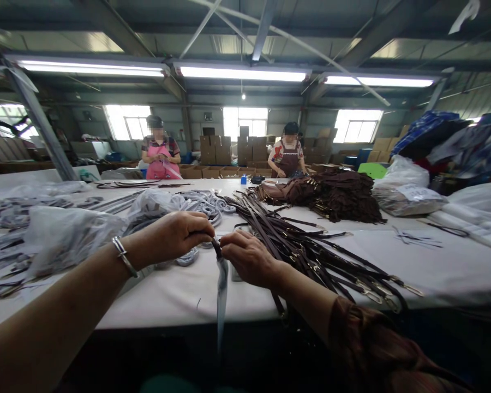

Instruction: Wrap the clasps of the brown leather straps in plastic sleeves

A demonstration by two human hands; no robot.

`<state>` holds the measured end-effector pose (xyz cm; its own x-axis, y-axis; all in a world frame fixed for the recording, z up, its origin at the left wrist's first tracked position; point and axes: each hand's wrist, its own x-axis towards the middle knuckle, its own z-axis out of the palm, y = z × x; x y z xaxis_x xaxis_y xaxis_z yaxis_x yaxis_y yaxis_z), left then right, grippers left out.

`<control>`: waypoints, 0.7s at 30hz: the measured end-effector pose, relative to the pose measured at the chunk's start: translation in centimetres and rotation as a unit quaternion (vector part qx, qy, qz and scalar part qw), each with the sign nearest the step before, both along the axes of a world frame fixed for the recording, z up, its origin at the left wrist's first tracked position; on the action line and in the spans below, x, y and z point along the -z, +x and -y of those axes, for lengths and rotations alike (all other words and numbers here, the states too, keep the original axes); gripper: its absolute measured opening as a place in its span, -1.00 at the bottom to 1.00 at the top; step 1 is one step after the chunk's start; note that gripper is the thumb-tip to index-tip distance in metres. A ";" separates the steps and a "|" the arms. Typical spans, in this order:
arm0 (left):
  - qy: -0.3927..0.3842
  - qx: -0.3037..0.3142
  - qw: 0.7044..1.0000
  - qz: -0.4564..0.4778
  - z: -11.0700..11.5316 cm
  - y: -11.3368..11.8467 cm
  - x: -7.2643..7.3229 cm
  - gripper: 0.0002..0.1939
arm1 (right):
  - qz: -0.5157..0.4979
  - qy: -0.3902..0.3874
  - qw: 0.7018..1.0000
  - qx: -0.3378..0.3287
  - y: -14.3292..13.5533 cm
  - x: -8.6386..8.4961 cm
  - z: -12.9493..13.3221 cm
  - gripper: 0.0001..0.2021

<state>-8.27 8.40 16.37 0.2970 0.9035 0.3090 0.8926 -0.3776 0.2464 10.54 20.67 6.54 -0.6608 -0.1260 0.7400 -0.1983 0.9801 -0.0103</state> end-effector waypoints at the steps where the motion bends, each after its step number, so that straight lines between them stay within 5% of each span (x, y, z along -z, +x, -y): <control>1: -0.003 0.002 1.000 0.009 0.1 0.0 -0.1 -0.81 | -0.009 0.004 1.000 0.004 0.0 -0.1 0.2 -0.84; 8: -0.044 -0.009 0.994 0.100 0.7 -0.3 0.4 -0.80 | -0.045 -0.005 0.999 -0.008 -0.3 -1.6 0.8 -0.88; 12: -0.081 -0.078 0.975 0.191 1.3 -0.1 1.9 -0.74 | -0.060 -0.030 0.998 -0.020 -0.4 -2.2 1.1 -0.89; 17: -0.148 -0.133 0.942 0.270 2.2 0.8 3.8 -0.60 | -0.031 -0.004 0.999 -0.011 -0.5 -1.4 1.8 -0.92; 21: -0.169 -0.140 0.925 0.310 2.6 1.2 4.7 -0.68 | -0.008 0.006 1.000 -0.010 -0.5 -0.4 2.1 -0.90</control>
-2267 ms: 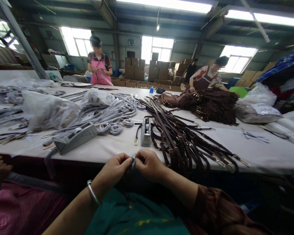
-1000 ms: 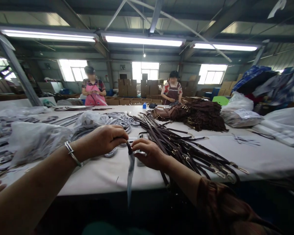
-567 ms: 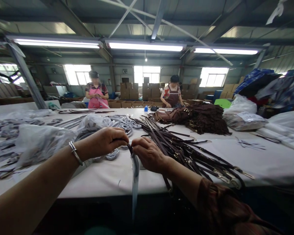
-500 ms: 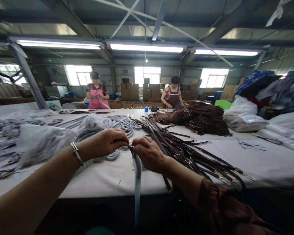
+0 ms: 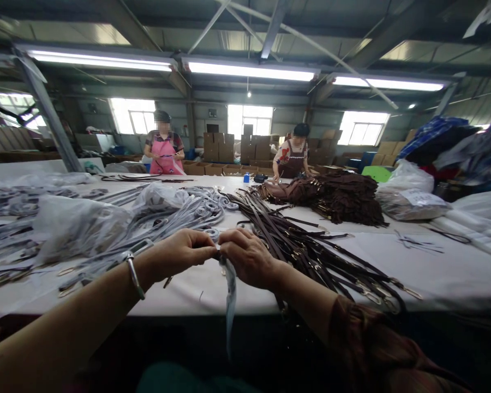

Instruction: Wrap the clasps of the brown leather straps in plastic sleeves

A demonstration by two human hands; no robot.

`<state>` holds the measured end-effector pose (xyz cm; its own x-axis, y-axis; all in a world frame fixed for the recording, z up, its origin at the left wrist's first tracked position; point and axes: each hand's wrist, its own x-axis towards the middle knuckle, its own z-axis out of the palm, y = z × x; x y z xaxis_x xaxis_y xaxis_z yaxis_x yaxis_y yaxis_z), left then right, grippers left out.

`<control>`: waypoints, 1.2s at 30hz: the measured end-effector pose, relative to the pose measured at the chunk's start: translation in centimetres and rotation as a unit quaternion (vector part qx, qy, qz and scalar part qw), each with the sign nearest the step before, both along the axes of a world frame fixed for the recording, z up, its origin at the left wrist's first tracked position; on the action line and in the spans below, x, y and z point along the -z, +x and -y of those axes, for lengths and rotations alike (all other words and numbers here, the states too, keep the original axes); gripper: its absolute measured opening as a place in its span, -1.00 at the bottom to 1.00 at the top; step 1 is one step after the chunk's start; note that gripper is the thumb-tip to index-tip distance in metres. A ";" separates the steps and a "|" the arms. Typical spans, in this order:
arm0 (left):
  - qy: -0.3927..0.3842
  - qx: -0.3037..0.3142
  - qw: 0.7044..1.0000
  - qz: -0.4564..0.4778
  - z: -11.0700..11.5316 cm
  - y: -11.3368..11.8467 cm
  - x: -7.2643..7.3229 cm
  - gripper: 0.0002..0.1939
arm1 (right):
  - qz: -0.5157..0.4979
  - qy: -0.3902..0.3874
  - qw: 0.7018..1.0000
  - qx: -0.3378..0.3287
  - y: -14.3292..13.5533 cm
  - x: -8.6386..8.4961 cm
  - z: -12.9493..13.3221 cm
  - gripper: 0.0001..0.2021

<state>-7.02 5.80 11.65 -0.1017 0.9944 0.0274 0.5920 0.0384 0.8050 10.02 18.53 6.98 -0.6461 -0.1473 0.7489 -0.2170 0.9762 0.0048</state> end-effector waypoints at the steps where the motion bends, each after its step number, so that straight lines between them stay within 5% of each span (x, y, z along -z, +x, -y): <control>1: 0.007 -0.001 1.000 -0.007 0.1 0.1 0.1 -0.71 | 0.002 0.000 1.000 0.000 0.1 0.2 0.0 -0.89; 6: 0.051 0.073 0.993 -0.083 0.8 0.5 0.3 -0.78 | 0.007 -0.026 1.000 -0.013 0.4 1.4 -0.4 -0.86; 11: 0.118 0.164 0.955 -0.217 1.0 0.3 0.9 -0.79 | 0.020 0.012 0.999 -0.032 0.4 1.7 -0.1 -0.86; 15: 0.137 0.120 0.943 -0.279 0.9 0.3 1.6 -0.78 | 0.014 0.041 0.999 -0.033 0.6 1.7 0.3 -0.86; 22: 0.031 0.075 0.987 -0.135 1.1 1.7 2.4 -0.70 | 0.020 -0.046 0.999 -0.002 1.2 2.9 0.5 -0.90; 27: 0.099 0.027 0.963 -0.248 1.4 1.8 4.0 -0.71 | 0.058 -0.151 0.987 0.019 1.2 3.9 1.0 -0.89; 30: 0.179 0.040 0.894 -0.409 2.2 2.1 4.5 -0.74 | 0.095 -0.337 0.934 0.069 1.3 4.5 1.3 -0.87; 36: 0.272 0.087 0.757 -0.588 3.1 3.0 5.2 -0.84 | 0.285 -0.574 0.764 0.080 1.1 4.1 2.3 -0.70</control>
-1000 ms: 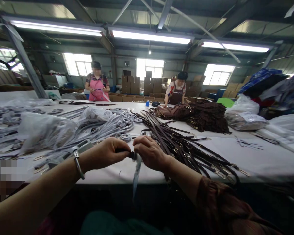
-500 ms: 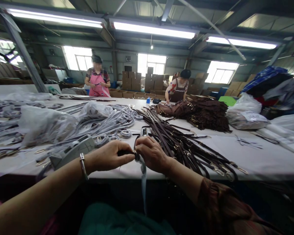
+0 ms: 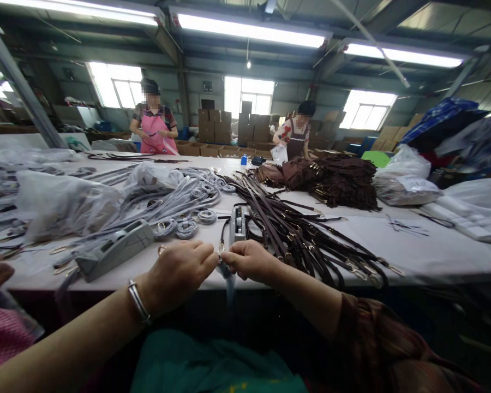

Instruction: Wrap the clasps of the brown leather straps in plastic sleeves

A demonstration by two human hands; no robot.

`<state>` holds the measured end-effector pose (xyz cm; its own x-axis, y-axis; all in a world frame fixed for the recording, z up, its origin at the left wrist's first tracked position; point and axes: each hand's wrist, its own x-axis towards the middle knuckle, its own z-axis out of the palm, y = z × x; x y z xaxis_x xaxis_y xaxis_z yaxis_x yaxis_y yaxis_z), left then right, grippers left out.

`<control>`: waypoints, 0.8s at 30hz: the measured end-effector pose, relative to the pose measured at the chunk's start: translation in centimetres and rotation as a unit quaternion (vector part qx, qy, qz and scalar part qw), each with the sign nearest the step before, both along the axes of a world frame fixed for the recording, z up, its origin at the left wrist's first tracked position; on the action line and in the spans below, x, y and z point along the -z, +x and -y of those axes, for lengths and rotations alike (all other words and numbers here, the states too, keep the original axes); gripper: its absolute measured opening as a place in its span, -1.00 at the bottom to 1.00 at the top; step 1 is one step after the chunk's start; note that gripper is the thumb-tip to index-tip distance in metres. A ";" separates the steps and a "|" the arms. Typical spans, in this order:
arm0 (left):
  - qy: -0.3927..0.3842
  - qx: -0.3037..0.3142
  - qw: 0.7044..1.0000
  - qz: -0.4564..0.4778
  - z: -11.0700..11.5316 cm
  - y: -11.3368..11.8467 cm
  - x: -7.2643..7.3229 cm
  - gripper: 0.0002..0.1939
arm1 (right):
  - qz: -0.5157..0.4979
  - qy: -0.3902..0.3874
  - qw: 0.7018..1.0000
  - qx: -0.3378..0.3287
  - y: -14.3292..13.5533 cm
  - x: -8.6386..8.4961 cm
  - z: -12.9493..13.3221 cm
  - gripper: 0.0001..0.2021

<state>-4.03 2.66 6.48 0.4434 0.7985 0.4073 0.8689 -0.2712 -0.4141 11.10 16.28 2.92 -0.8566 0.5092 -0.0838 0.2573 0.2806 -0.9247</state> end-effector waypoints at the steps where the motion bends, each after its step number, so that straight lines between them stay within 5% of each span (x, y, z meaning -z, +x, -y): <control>1: 0.006 0.011 1.000 -0.015 0.0 0.1 0.1 -0.85 | 0.017 -0.032 0.999 0.001 -0.1 -0.2 0.1 -0.72; 6: 0.008 0.049 0.998 -0.048 0.4 0.5 0.0 -0.86 | 0.070 -0.139 0.988 0.015 -0.7 -0.2 0.1 -0.94; 10: -0.007 0.064 0.996 -0.067 0.8 0.6 0.1 -0.92 | 0.075 -0.154 0.985 0.003 -1.0 0.6 0.1 -0.95; 18: -0.047 0.113 0.992 -0.019 0.4 0.6 1.2 -0.83 | -0.043 0.142 0.988 -0.033 -0.7 0.3 0.7 -0.92; 21: -0.126 0.038 0.985 0.114 0.3 -0.5 0.5 -0.81 | -0.092 0.100 0.986 -0.100 -0.2 -0.1 0.4 -0.89; 24: -0.229 -0.062 0.938 0.253 0.4 -2.8 -1.2 -0.72 | -0.084 0.015 0.993 -0.083 0.1 0.2 -0.2 -0.91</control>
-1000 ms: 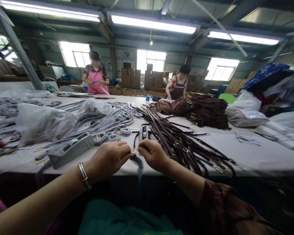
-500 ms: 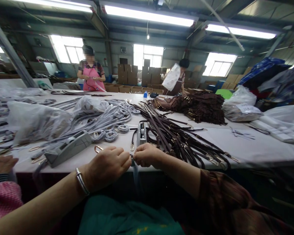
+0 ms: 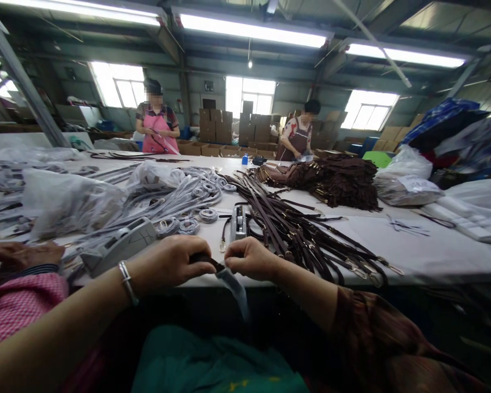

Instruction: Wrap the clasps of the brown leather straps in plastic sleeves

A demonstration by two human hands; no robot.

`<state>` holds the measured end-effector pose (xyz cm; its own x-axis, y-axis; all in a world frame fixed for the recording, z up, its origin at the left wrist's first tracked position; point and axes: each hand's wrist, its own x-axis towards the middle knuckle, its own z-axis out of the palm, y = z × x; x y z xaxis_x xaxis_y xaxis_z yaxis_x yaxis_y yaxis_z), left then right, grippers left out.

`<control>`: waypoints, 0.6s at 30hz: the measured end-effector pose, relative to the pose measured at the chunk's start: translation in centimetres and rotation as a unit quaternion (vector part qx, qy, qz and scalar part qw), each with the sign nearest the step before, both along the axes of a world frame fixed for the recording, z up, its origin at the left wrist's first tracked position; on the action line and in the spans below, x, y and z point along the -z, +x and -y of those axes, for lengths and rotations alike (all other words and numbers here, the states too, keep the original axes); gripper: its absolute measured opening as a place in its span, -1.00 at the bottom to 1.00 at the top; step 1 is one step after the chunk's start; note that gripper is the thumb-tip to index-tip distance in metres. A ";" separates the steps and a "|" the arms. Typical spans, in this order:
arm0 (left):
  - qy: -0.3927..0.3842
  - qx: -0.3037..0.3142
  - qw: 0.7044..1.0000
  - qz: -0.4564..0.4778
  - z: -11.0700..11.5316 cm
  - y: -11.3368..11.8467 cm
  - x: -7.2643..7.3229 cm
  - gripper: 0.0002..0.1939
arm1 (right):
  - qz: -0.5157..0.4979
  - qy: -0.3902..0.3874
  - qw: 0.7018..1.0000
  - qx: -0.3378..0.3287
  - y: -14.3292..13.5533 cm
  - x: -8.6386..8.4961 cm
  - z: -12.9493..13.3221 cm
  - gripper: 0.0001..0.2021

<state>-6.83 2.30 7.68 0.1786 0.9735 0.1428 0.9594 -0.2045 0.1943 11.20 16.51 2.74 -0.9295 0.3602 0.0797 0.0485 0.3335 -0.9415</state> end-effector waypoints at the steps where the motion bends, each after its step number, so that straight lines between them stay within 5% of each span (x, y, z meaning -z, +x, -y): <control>1: -0.027 -0.008 0.999 0.026 0.0 -0.9 -0.7 -0.70 | 0.013 -0.023 0.999 0.023 0.0 0.2 -0.2 -0.92; 6: -0.042 0.039 0.996 0.063 -0.2 -3.9 -4.2 -0.72 | 0.058 -0.089 0.991 0.080 -0.2 0.0 -0.2 -0.94; 10: -0.023 0.078 0.997 -0.007 -1.0 -2.7 -6.6 -0.78 | 0.036 -0.100 0.992 0.069 -0.7 -2.3 0.2 -0.94; 15: 0.006 0.112 0.992 -0.058 -1.9 -0.8 -9.9 -0.80 | 0.006 -0.014 0.998 0.067 -1.3 -4.5 -0.2 -0.93; 18: 0.042 0.121 0.990 -0.056 -2.2 -0.9 -11.7 -0.79 | -0.024 -0.067 0.997 0.043 -1.4 -5.5 -0.6 -0.93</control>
<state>-7.75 4.46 19.37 0.4239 0.8860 0.1880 0.8951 -0.4415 0.0620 9.76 17.13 8.23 -0.8907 0.4494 0.0682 0.0262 0.2006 -0.9793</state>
